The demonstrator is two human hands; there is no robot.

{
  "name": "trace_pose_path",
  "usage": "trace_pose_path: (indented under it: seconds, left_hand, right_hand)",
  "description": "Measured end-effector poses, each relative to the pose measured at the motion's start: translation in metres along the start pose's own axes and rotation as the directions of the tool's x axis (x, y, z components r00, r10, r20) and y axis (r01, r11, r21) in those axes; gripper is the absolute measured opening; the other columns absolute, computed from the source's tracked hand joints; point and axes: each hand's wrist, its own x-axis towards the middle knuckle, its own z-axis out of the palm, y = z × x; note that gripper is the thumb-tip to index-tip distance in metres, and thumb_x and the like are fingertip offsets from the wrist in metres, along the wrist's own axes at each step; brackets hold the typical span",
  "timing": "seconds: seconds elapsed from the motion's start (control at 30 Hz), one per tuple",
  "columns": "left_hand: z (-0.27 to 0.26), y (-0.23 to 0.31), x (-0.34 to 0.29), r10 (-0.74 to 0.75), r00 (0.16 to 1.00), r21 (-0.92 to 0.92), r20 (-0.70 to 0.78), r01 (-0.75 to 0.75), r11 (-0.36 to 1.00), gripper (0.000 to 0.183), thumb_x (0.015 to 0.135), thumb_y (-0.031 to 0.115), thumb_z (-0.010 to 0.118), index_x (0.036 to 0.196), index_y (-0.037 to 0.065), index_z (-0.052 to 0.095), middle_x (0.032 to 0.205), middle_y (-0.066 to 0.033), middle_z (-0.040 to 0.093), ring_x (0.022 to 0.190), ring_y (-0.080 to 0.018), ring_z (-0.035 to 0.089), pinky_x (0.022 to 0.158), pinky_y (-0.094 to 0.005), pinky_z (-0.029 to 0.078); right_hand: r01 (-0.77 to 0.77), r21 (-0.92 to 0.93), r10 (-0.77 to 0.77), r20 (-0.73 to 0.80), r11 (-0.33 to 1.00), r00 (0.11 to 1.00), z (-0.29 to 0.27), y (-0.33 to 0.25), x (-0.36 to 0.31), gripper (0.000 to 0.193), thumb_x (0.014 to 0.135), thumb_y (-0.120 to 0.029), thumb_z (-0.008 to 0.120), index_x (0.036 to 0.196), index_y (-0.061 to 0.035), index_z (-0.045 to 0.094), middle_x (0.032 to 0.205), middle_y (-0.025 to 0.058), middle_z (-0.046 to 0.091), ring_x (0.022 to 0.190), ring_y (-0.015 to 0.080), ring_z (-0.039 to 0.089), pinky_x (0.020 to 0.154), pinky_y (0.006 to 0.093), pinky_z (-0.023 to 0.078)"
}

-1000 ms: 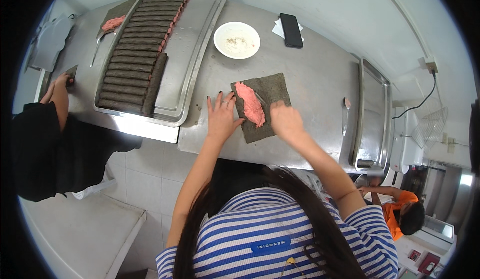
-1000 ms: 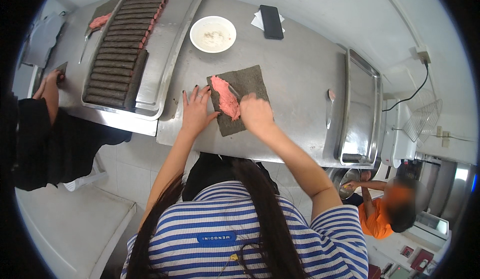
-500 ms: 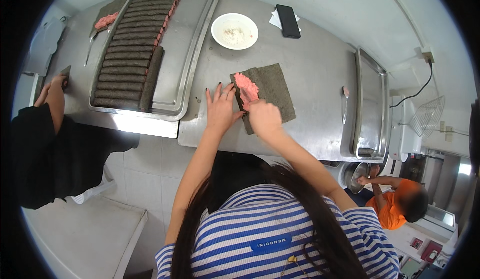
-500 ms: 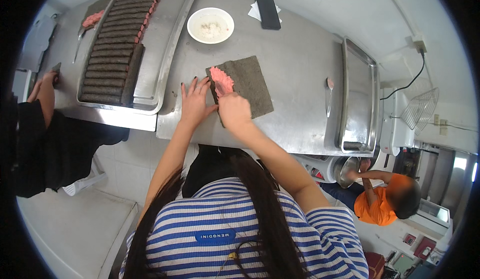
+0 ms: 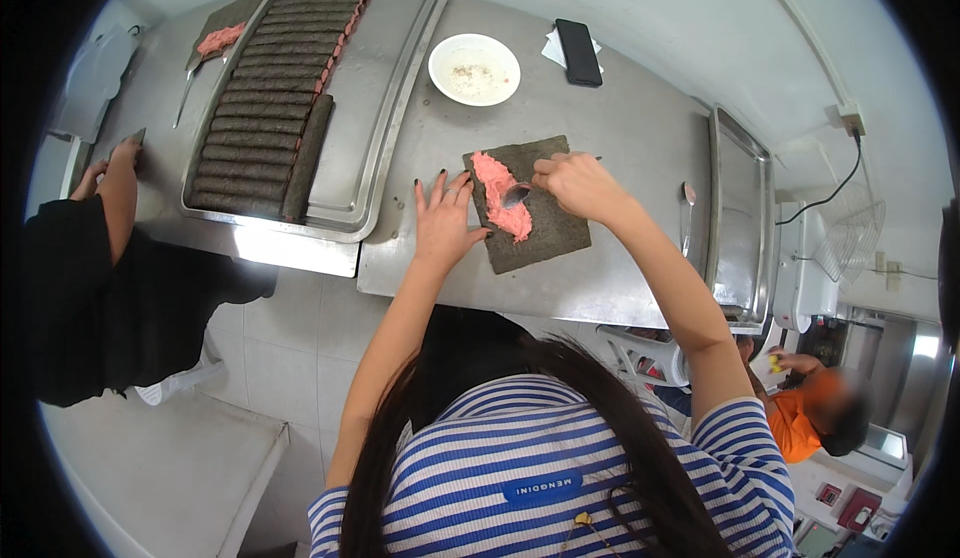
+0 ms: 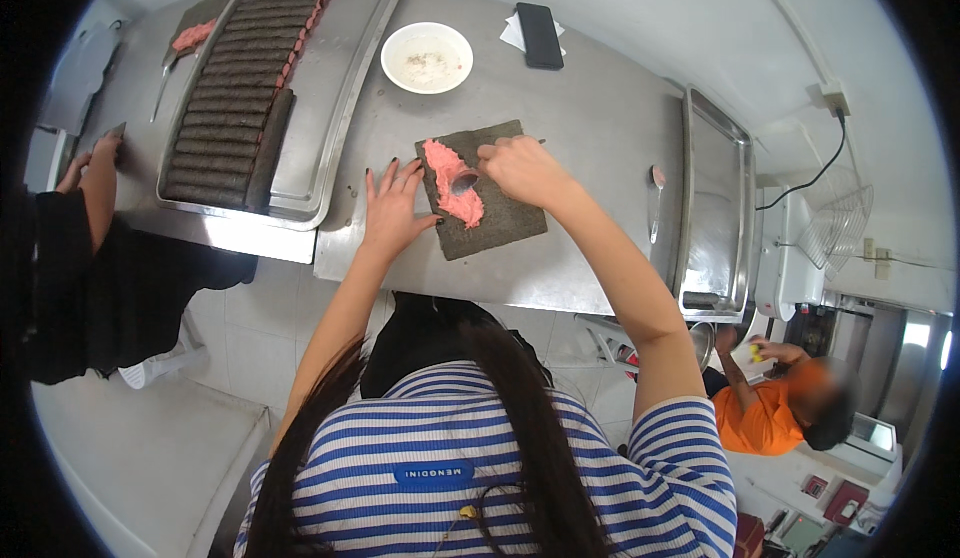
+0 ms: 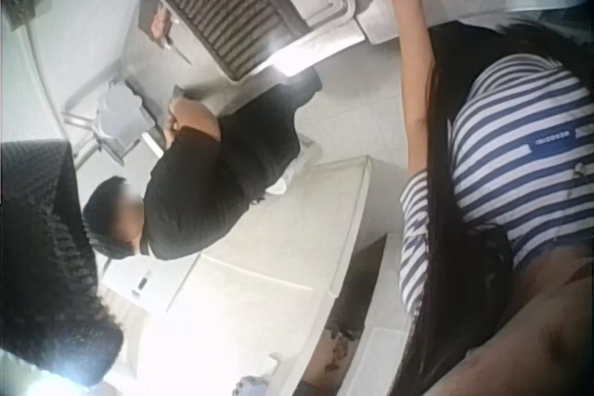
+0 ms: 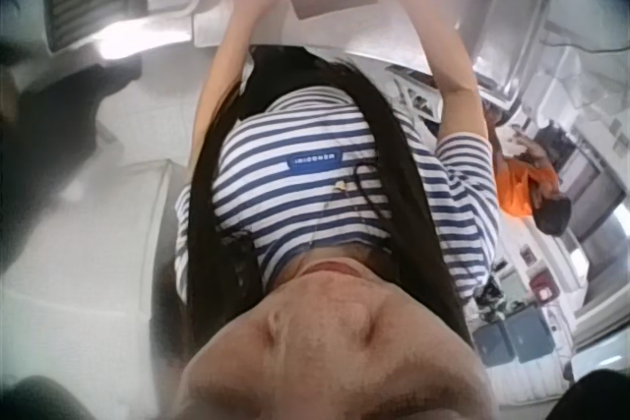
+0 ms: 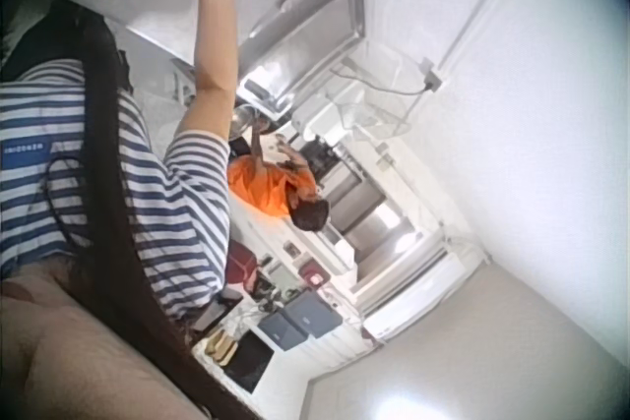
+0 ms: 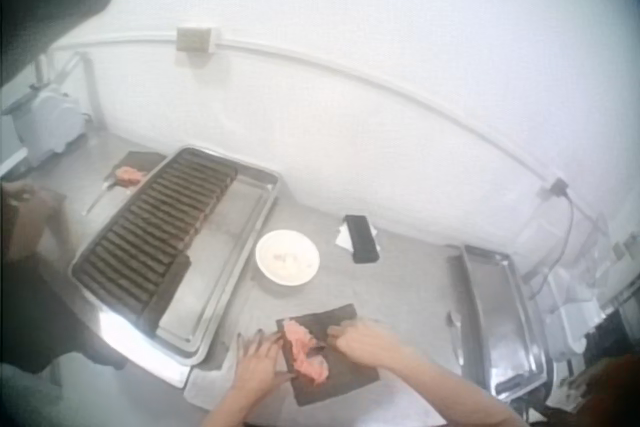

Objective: The person spreads a pink paste onto a sheet of nori using a spoon, then rolls the nori into a cylindrical shape. The person repeats this process multiple times, placing the finished rolls onto a metal tray.

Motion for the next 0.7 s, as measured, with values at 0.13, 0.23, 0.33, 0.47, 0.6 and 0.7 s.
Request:
trace_pose_path:
  seconds: [0.13, 0.23, 0.33, 0.47, 0.6, 0.7]
  left_hand:
    - [0.000, 0.000, -0.001, -0.001, 1.000, -0.005, -0.013, 0.001, 1.000, 0.079, 0.063, 0.035, 0.082, 0.130, 0.008, 0.048, 0.140, -0.0029, 0.044, 0.137, -0.0296, 0.031, 0.112, -0.0598, 0.014]
    - [0.000, 0.000, -0.001, -0.004, 1.000, -0.008, -0.003, 0.004, 1.000, 0.079, 0.063, 0.034, 0.082, 0.130, 0.008, 0.048, 0.139, -0.0028, 0.045, 0.137, -0.0297, 0.032, 0.112, -0.0601, 0.015]
    - [0.000, 0.001, -0.001, -0.002, 1.000, 0.000, -0.022, 0.002, 1.000, 0.079, 0.062, 0.034, 0.083, 0.128, 0.008, 0.048, 0.139, -0.0025, 0.045, 0.137, -0.0295, 0.032, 0.112, -0.0604, 0.015]
    - [-0.002, 0.003, 0.000, -0.002, 1.000, -0.004, -0.018, 0.002, 1.000, 0.079, 0.061, 0.034, 0.083, 0.127, 0.008, 0.048, 0.139, -0.0023, 0.044, 0.136, -0.0291, 0.033, 0.111, -0.0607, 0.016]
    - [-0.003, 0.003, 0.001, 0.003, 1.000, -0.007, -0.023, -0.003, 1.000, 0.080, 0.061, 0.034, 0.084, 0.127, 0.007, 0.047, 0.138, -0.0020, 0.045, 0.136, -0.0292, 0.033, 0.111, -0.0609, 0.016]
    - [-0.002, 0.002, 0.002, -0.001, 1.000, 0.008, -0.013, 0.001, 1.000, 0.081, 0.061, 0.034, 0.084, 0.128, 0.007, 0.047, 0.138, -0.0019, 0.045, 0.136, -0.0293, 0.033, 0.111, -0.0608, 0.016]
  right_hand:
    - [0.021, -0.025, -0.022, -0.032, 0.999, 0.999, 0.011, -0.001, 0.015, 0.004, 0.071, -0.005, 0.060, 0.073, -0.0047, 0.064, 0.083, 0.0058, 0.062, 0.078, 0.0261, 0.065, 0.062, 0.0389, 0.051]
    - [0.000, 0.012, 0.000, -0.014, 1.000, 1.000, 0.018, 0.004, 0.019, 0.005, 0.071, -0.005, 0.060, 0.071, -0.0043, 0.065, 0.082, 0.0068, 0.063, 0.076, 0.0282, 0.066, 0.061, 0.0406, 0.050]
    - [-0.060, 0.063, 0.059, 0.018, 0.996, 0.998, 0.020, 0.006, 0.023, 0.005, 0.069, -0.003, 0.059, 0.068, -0.0035, 0.064, 0.081, 0.0084, 0.065, 0.075, 0.0304, 0.066, 0.060, 0.0427, 0.050]
    - [-0.135, 0.106, 0.129, 0.057, 0.985, 0.990, 0.024, 0.009, 0.035, 0.007, 0.069, -0.002, 0.059, 0.067, -0.0025, 0.065, 0.081, 0.0129, 0.067, 0.078, 0.0322, 0.067, 0.063, 0.0439, 0.051]
    - [-0.224, 0.105, 0.213, 0.107, 0.969, 0.971, 0.027, 0.011, 0.045, 0.009, 0.070, -0.006, 0.060, 0.073, -0.0014, 0.067, 0.084, 0.0173, 0.068, 0.081, 0.0336, 0.067, 0.067, 0.0441, 0.052]
    - [-0.302, 0.128, 0.284, 0.139, 0.945, 0.949, 0.018, 0.015, 0.047, 0.012, 0.070, -0.007, 0.060, 0.077, -0.0011, 0.068, 0.086, 0.0189, 0.068, 0.081, 0.0350, 0.067, 0.069, 0.0448, 0.053]
